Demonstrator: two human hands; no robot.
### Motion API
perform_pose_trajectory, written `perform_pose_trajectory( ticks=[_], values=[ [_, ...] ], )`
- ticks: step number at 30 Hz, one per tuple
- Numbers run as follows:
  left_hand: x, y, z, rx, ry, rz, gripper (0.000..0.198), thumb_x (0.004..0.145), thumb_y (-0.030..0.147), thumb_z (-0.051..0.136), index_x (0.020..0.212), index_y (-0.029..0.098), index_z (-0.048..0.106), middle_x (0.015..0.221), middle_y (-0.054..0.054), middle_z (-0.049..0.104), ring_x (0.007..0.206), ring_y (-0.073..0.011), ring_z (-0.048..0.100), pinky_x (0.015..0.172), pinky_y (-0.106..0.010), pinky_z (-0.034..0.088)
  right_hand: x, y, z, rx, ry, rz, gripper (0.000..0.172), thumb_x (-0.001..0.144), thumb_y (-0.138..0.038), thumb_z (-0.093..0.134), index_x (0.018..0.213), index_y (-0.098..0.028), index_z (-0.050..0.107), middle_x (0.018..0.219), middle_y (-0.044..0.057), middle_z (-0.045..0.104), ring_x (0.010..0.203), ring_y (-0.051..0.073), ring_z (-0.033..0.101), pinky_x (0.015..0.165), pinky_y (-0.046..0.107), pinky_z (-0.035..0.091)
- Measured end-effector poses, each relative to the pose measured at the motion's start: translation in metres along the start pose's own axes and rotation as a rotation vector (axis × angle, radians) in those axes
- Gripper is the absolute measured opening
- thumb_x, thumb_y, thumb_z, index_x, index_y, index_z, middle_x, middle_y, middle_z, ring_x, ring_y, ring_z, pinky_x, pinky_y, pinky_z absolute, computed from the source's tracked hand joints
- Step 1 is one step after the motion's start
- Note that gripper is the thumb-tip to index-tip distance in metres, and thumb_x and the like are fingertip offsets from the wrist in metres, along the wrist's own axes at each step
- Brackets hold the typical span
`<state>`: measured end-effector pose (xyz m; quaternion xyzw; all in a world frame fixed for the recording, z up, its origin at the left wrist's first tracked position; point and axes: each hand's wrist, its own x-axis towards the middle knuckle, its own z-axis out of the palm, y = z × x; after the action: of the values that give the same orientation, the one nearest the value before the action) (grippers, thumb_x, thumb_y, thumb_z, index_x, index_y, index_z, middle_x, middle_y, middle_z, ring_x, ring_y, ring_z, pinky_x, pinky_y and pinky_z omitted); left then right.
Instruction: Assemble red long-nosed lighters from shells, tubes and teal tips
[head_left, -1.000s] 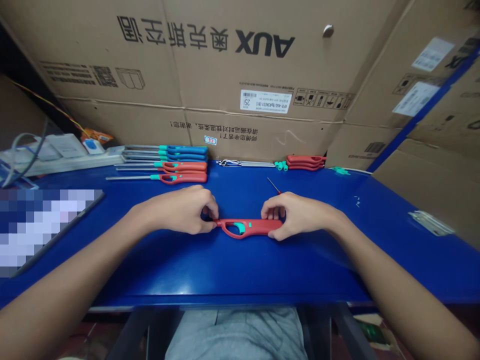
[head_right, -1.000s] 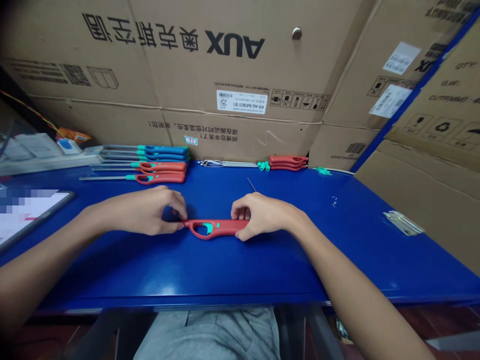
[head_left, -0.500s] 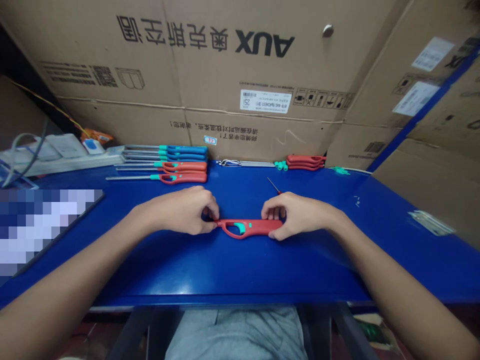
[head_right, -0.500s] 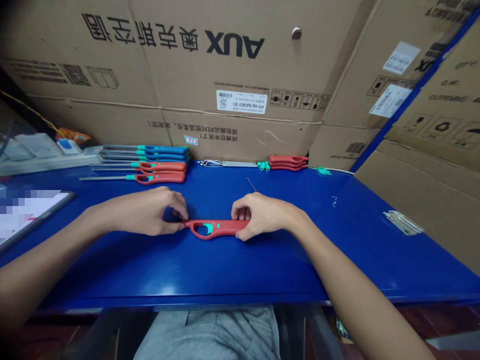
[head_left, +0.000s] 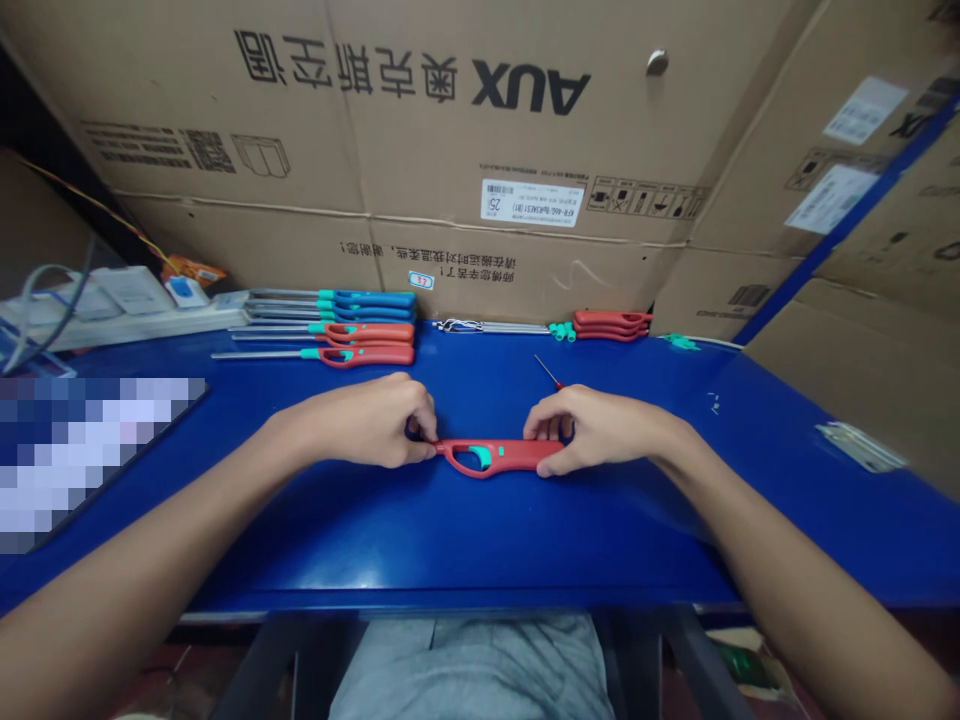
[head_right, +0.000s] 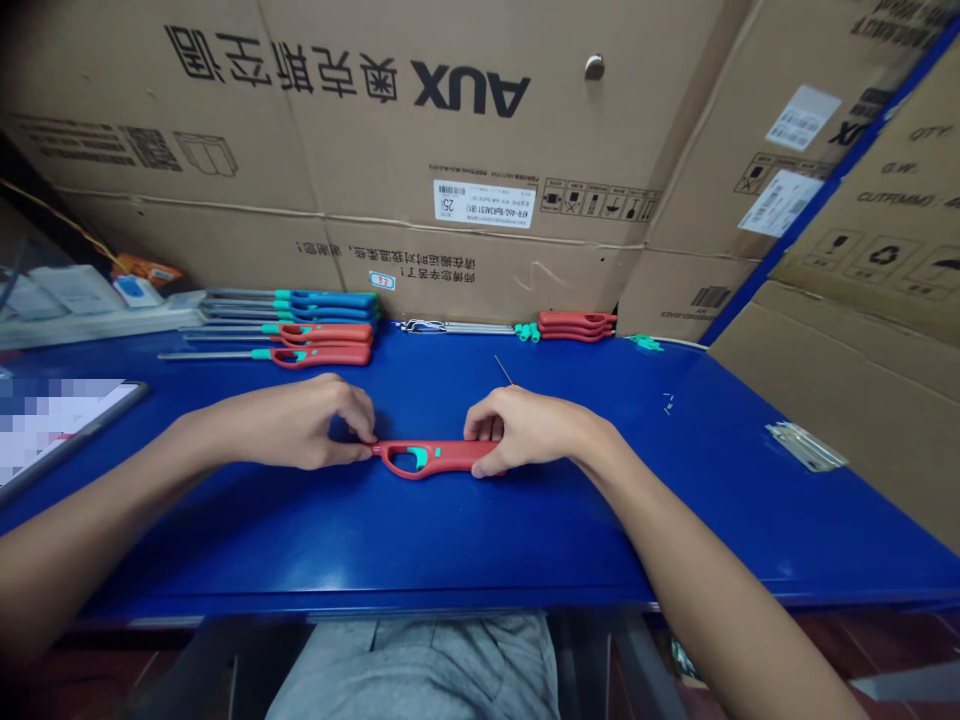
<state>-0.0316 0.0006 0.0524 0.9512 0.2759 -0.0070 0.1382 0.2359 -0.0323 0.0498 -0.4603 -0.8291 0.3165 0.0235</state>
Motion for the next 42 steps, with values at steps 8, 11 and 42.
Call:
perform_pose_trajectory(
  ticks=[8, 11, 42],
  values=[
    [0.002, 0.001, 0.003, -0.018, 0.018, -0.029, 0.015, 0.077, 0.02, 0.058, 0.069, 0.02, 0.071, 0.073, -0.001, 0.069, 0.064, -0.0133, 0.06, 0.06, -0.023, 0.042, 0.001, -0.003, 0.001, -0.052, -0.006, 0.077, 0.027, 0.068, -0.038, 0.074, 0.086, -0.018, 0.071, 0.081, 0.004, 0.071, 0.068, 0.017, 0.061, 0.058, 0.026, 0.042],
    [0.002, 0.001, 0.005, -0.004, 0.018, -0.079, 0.011, 0.074, 0.02, 0.059, 0.078, 0.019, 0.07, 0.076, -0.001, 0.069, 0.067, -0.0145, 0.061, 0.062, -0.024, 0.043, 0.0, -0.006, 0.002, -0.035, -0.019, 0.085, 0.024, 0.071, -0.034, 0.073, 0.088, -0.018, 0.068, 0.076, 0.003, 0.069, 0.065, 0.015, 0.06, 0.056, 0.025, 0.041],
    [0.021, 0.002, 0.04, 0.654, 0.828, -0.009, 0.018, 0.09, 0.01, 0.047, 0.097, 0.018, 0.061, 0.098, -0.007, 0.07, 0.091, -0.024, 0.053, 0.069, -0.04, 0.023, 0.029, -0.013, 0.043, 0.769, 0.112, 0.026, 0.051, 0.078, -0.021, 0.056, 0.128, -0.024, 0.042, 0.043, -0.013, 0.038, 0.03, 0.006, 0.032, 0.031, 0.014, 0.025]
  ],
)
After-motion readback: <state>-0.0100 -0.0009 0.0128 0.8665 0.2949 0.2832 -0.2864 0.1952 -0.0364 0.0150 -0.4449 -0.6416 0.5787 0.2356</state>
